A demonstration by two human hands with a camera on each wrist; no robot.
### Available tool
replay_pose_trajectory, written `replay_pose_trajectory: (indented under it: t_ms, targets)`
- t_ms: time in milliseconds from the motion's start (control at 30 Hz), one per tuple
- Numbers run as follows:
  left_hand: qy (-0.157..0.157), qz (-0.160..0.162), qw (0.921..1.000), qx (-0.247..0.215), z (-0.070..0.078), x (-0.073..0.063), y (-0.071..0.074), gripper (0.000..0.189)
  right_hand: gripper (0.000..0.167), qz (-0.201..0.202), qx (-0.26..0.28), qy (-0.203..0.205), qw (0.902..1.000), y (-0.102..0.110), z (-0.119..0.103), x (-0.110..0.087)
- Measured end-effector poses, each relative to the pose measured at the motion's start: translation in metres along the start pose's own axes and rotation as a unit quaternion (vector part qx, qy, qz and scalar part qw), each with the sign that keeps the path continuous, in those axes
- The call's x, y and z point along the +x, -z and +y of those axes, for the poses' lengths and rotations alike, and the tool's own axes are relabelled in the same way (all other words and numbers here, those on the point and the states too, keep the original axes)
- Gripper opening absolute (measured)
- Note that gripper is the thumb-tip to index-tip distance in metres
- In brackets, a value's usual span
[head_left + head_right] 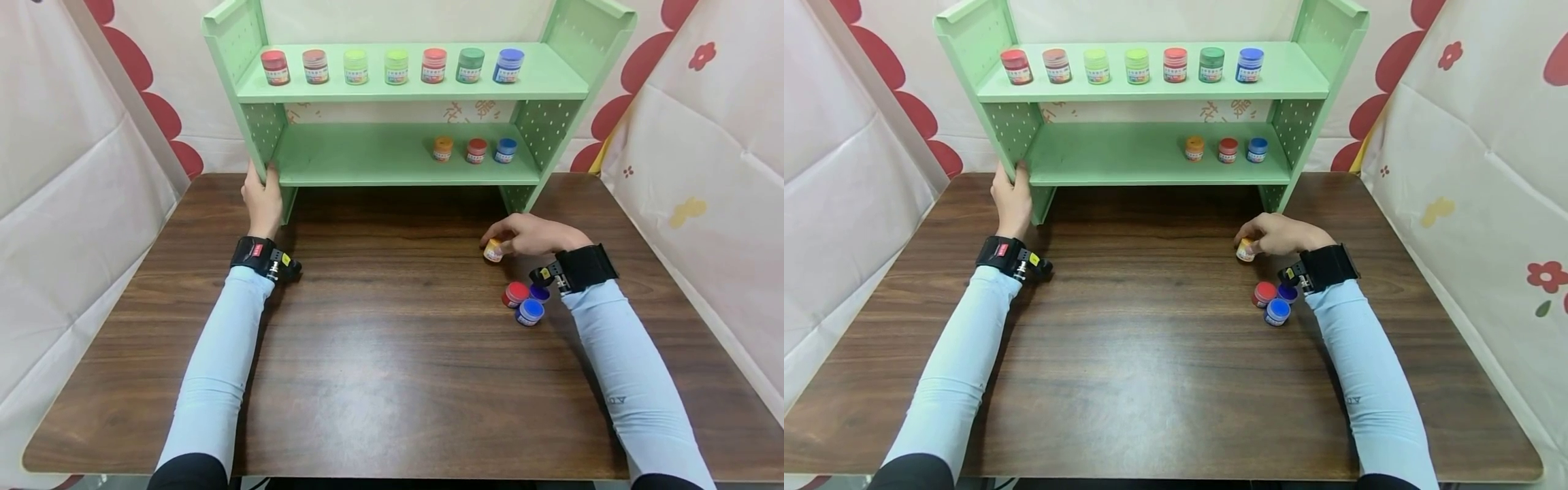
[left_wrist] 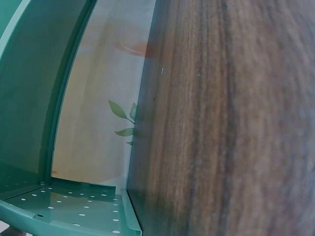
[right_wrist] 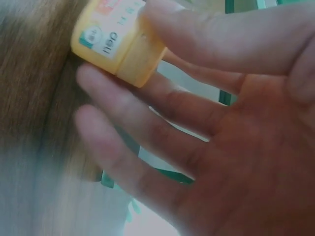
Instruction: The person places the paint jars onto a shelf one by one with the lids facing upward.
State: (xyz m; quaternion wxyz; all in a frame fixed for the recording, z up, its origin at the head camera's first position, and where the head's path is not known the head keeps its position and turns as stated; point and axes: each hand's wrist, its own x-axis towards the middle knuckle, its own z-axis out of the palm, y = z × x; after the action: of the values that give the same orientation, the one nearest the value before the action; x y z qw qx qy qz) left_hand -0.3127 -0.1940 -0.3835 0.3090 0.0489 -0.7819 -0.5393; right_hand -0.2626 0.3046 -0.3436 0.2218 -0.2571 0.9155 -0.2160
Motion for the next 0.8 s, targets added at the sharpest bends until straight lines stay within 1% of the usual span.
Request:
replay_pose_trajectory:
  t_ms: [133,233,333,500,700,800]
  targets:
    - [-0.001,0.000,1.0000,0.000,-0.002,0.000,-0.001,0.042,0.031,0.022,-0.022,0.006,0.9995,0.001,-0.004,-0.001]
    - [-0.007,0.001,1.0000,-0.004,-0.002,0.001,-0.001,0.040,0.034,0.042,-0.023,0.009,0.9988,0.001,-0.010,-0.001]
    - [-0.010,0.005,0.9999,-0.005,-0.001,0.001,-0.001,0.039,0.036,0.075,-0.035,0.015,0.9964,0.002,-0.015,-0.001]
    - [-0.008,0.002,0.9999,-0.008,0.001,0.001,-0.001,0.040,0.030,0.132,-0.055,0.030,0.9893,0.004,-0.022,0.000]
    - [-0.004,-0.005,1.0000,-0.004,0.001,0.000,0.000,0.041,0.028,0.162,-0.073,0.048,0.9830,0.006,-0.030,-0.001]
    - [-0.002,0.000,1.0000,-0.003,0.001,-0.001,0.000,0.040,0.029,0.172,-0.080,0.053,0.9804,0.007,-0.034,-0.002]
